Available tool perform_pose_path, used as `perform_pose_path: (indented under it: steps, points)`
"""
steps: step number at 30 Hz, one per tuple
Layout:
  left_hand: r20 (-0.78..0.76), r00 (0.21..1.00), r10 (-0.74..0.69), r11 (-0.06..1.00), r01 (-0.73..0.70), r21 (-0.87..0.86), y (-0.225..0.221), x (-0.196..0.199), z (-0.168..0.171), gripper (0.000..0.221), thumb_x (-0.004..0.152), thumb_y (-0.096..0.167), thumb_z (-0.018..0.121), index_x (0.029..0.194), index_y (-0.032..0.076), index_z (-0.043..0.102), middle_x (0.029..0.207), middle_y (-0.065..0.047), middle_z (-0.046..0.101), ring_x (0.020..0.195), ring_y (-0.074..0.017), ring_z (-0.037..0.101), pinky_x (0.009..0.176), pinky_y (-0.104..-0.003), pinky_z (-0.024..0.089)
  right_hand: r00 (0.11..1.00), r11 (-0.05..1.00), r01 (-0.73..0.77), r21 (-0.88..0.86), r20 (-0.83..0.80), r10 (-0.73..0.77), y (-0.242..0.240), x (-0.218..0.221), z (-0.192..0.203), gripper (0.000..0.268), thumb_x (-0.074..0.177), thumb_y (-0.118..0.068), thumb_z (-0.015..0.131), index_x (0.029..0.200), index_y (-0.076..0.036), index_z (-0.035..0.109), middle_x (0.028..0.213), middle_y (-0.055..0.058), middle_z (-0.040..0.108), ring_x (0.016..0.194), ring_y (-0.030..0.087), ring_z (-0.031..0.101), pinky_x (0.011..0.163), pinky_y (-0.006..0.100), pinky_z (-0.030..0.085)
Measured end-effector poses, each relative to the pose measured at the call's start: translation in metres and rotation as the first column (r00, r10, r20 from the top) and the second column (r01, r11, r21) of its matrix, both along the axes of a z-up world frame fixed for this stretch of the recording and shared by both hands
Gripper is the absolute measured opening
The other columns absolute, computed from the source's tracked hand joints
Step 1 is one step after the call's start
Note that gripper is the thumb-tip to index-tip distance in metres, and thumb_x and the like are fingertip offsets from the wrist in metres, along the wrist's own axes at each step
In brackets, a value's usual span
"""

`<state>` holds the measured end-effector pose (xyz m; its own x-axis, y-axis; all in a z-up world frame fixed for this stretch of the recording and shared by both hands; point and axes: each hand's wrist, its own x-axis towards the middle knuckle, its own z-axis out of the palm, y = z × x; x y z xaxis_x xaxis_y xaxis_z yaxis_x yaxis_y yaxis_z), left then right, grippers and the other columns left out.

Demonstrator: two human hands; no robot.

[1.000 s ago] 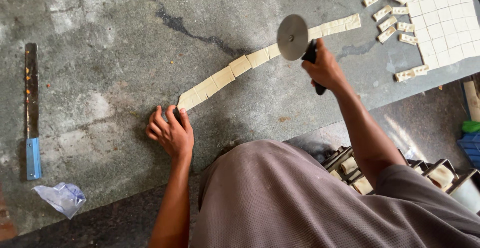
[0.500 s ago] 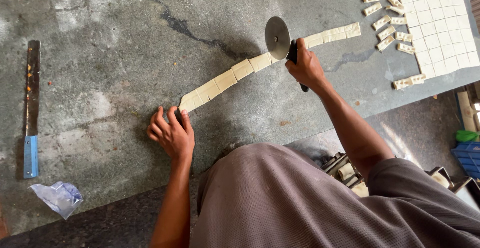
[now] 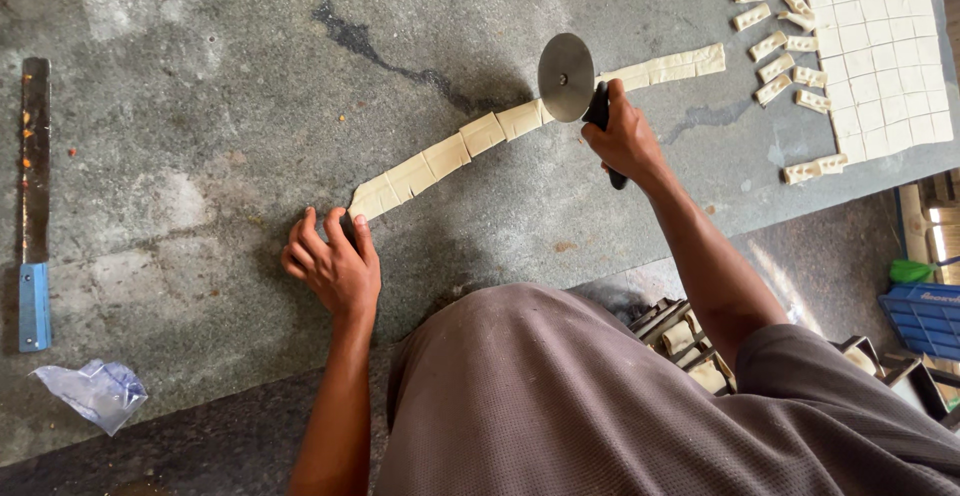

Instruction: The person prepares pastry dough by folding small square cutouts, moving trays, and cutting a long strip of dough with a roller cutter on a stone table.

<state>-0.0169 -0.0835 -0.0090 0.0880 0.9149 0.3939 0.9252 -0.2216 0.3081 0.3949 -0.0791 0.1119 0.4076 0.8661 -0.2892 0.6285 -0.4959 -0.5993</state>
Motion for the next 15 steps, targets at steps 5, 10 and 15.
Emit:
perform_pose_path:
  steps: [5,10,15]
  points:
    - [-0.009,1.0,0.006,1.0,-0.006,-0.004,0.0,-0.001,-0.002,0.032,0.114,0.04,0.054,0.127,0.012,0.062,0.141,-0.017,0.052,0.132,-0.0361,0.047,0.11,-0.058,0.034,1.0,1.0,-0.009,0.019,0.028,0.009,0.004,-0.004,-0.01,0.034,0.088,-0.003,0.06,0.114,-0.005,0.037,0.076,0.018,0.063,0.049,0.025,0.064,0.038,0.041,0.05]
    - [-0.026,1.0,0.002,1.0,-0.002,-0.002,0.001,-0.001,-0.007,0.032,0.115,0.04,0.052,0.128,0.012,0.061,0.141,-0.017,0.051,0.133,-0.0355,0.046,0.111,-0.059,0.033,0.987,0.995,-0.092,0.03,0.132,0.087,0.009,0.009,-0.036,0.032,0.088,0.0,0.057,0.114,-0.001,0.038,0.072,0.019,0.062,0.051,0.028,0.064,0.038,0.042,0.051]
    - [-0.017,1.0,-0.005,1.0,0.005,0.009,0.0,-0.001,-0.008,0.031,0.116,0.039,0.052,0.128,0.012,0.061,0.142,-0.017,0.051,0.133,-0.0354,0.046,0.111,-0.058,0.033,0.952,0.984,-0.174,0.049,0.264,0.155,-0.005,0.018,-0.066,0.034,0.088,0.002,0.056,0.117,0.001,0.038,0.07,0.018,0.059,0.051,0.032,0.061,0.038,0.045,0.048]
